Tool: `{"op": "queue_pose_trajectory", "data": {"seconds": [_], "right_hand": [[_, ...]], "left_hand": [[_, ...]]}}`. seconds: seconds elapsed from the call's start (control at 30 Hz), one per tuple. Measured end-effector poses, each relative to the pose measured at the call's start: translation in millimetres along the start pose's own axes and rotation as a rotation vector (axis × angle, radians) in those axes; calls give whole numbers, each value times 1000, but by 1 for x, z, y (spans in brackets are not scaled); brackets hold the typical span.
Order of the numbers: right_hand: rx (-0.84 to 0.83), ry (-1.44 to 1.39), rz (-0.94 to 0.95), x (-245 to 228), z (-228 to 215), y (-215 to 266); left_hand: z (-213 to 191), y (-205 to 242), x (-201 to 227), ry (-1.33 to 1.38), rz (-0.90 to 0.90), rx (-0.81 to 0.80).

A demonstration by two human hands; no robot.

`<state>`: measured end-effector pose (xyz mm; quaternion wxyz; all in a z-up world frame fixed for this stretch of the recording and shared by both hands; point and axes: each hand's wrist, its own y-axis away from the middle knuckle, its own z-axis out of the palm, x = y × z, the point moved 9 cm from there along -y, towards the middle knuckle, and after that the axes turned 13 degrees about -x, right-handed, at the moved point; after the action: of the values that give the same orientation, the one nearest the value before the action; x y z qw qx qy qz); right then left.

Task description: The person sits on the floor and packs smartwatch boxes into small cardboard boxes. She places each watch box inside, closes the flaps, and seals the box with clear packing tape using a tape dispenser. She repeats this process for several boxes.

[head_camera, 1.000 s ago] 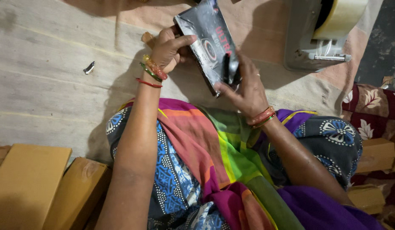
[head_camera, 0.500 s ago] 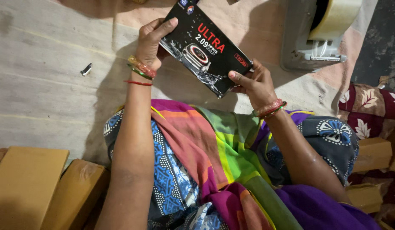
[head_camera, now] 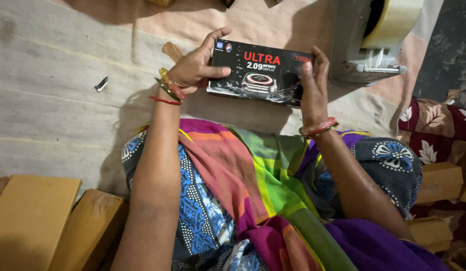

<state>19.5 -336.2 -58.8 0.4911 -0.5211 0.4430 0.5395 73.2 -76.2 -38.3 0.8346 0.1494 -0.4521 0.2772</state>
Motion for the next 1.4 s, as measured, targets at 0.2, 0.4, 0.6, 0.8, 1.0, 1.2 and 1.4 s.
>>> {"op": "queue_pose_trajectory", "data": {"seconds": [0.2,0.4,0.6,0.8,1.0,1.2,1.4], "right_hand": [[-31,259,20,-4,22,7],[-34,-52,116,8,33,12],[-54,142,-12,2,38,11],[-58,161,-74,8,26,4],[71,450,86,19,3,1],[182,1072,-234,-12,23,22],[282,1036,-291,-7,23,33]], "left_hand": [[-65,9,-9,-777,-133,661],[-77,5,-20,-586,30,619],[-82,11,-23,-490,-3,598],[-90,0,-32,-499,165,554],[-95,-7,-40,-651,256,661],[-82,25,-20,-1030,-37,1040],[-21,23,-1,-1679,-14,1164]]}}
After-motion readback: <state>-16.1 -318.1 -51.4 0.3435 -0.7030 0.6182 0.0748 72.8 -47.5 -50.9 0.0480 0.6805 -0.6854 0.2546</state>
